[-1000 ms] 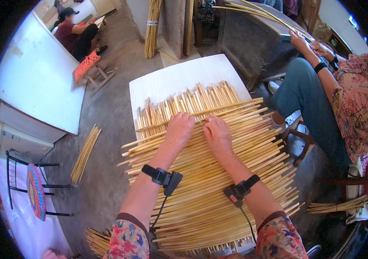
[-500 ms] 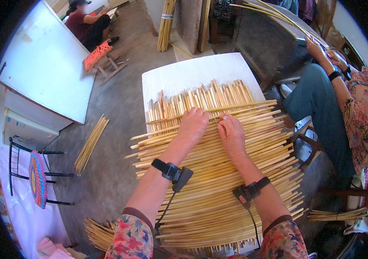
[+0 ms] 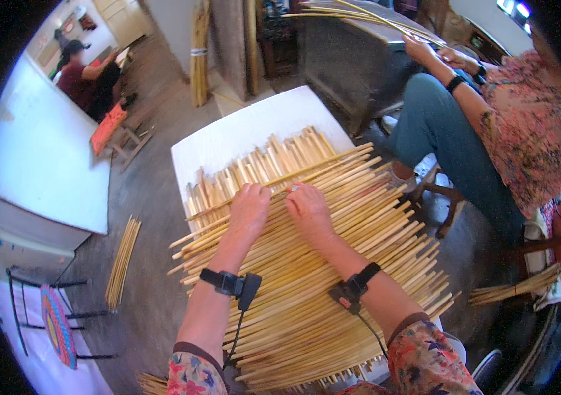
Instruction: The person weaves a mat using thin bamboo sticks by threading a thin wire or string through them while they are laid out on a table.
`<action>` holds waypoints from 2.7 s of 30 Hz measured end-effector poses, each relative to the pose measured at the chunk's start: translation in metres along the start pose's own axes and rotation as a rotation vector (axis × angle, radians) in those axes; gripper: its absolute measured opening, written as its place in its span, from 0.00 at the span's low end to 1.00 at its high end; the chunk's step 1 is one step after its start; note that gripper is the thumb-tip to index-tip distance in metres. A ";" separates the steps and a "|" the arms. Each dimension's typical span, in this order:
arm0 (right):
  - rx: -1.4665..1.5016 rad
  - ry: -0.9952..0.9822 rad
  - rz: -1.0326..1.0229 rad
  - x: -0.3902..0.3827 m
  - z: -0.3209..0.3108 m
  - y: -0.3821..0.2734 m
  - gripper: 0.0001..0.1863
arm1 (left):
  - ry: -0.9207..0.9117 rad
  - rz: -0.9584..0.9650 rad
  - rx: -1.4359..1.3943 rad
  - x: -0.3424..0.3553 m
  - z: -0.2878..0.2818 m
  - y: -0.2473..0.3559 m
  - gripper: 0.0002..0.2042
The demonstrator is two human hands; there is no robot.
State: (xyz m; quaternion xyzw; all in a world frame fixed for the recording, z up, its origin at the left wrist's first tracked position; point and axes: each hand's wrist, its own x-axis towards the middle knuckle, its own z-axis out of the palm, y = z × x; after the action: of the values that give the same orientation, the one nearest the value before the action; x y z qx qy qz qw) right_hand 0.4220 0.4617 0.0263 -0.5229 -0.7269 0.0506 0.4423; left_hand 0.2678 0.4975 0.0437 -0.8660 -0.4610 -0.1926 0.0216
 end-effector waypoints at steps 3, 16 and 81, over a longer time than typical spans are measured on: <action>-0.016 0.029 -0.017 0.000 0.000 -0.001 0.06 | 0.004 0.018 -0.013 0.001 0.005 -0.002 0.04; 0.038 0.027 0.022 0.001 -0.002 -0.005 0.06 | -0.112 -0.007 0.059 0.001 -0.002 -0.004 0.04; 0.022 -0.191 0.216 0.007 -0.067 -0.032 0.07 | 1.073 -0.915 -1.598 -0.118 -0.121 -0.052 0.04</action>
State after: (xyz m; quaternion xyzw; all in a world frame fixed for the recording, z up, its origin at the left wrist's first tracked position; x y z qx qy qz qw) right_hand 0.4450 0.4271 0.0880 -0.5858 -0.7048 0.1554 0.3688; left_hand 0.1290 0.4082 0.1062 -0.1749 -0.4125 -0.7854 -0.4270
